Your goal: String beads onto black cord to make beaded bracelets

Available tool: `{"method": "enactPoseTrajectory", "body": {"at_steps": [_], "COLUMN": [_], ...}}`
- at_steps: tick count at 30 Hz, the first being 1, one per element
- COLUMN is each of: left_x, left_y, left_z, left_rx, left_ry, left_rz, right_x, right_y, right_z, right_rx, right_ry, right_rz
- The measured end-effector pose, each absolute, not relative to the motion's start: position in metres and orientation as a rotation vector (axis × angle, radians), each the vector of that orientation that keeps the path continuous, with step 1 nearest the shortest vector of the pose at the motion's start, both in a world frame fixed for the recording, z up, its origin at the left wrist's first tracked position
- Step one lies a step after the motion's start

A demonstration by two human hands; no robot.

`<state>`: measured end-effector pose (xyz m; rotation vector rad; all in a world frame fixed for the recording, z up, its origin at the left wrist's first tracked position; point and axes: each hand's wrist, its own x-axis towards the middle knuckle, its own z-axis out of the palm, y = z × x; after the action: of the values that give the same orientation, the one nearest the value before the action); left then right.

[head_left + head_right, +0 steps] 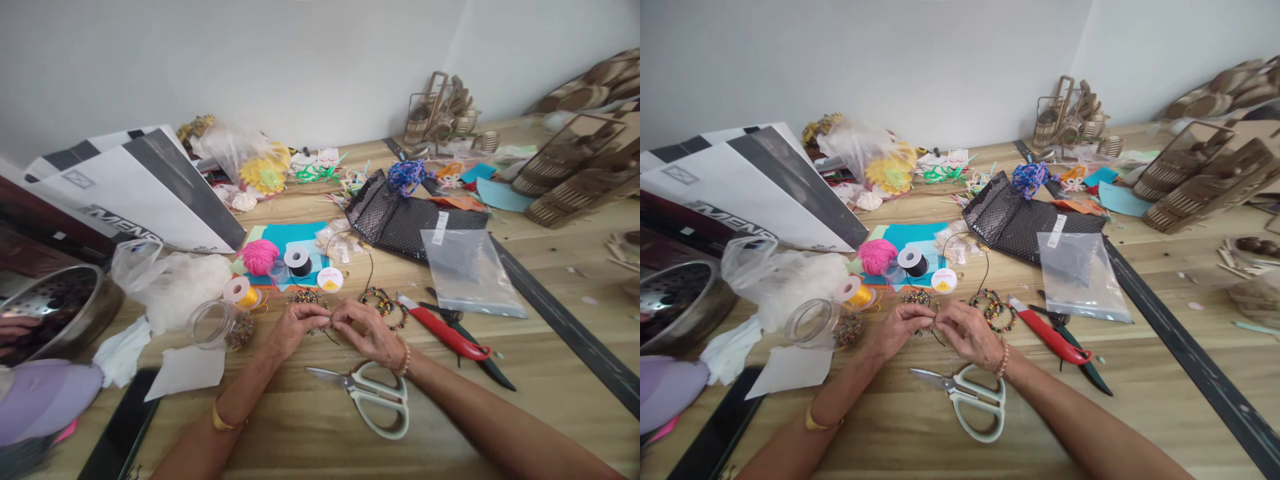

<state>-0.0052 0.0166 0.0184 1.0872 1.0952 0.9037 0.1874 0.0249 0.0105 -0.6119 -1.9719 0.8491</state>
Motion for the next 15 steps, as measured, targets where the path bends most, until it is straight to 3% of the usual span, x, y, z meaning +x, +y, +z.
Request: {"method": "enactPoseTrajectory", "body": {"at_steps": [15], "left_x": [-0.0052], "left_y": [0.0171], "left_z": [0.0245], "left_rx": [1.209], "left_ry": [1.182], "left_rz": [0.844], "right_x": [0.1871], "right_y": [0.0258], "right_z": [0.0074], "right_rx": [-0.648], "right_ry": [-1.994], "right_rz": [0.843]}}
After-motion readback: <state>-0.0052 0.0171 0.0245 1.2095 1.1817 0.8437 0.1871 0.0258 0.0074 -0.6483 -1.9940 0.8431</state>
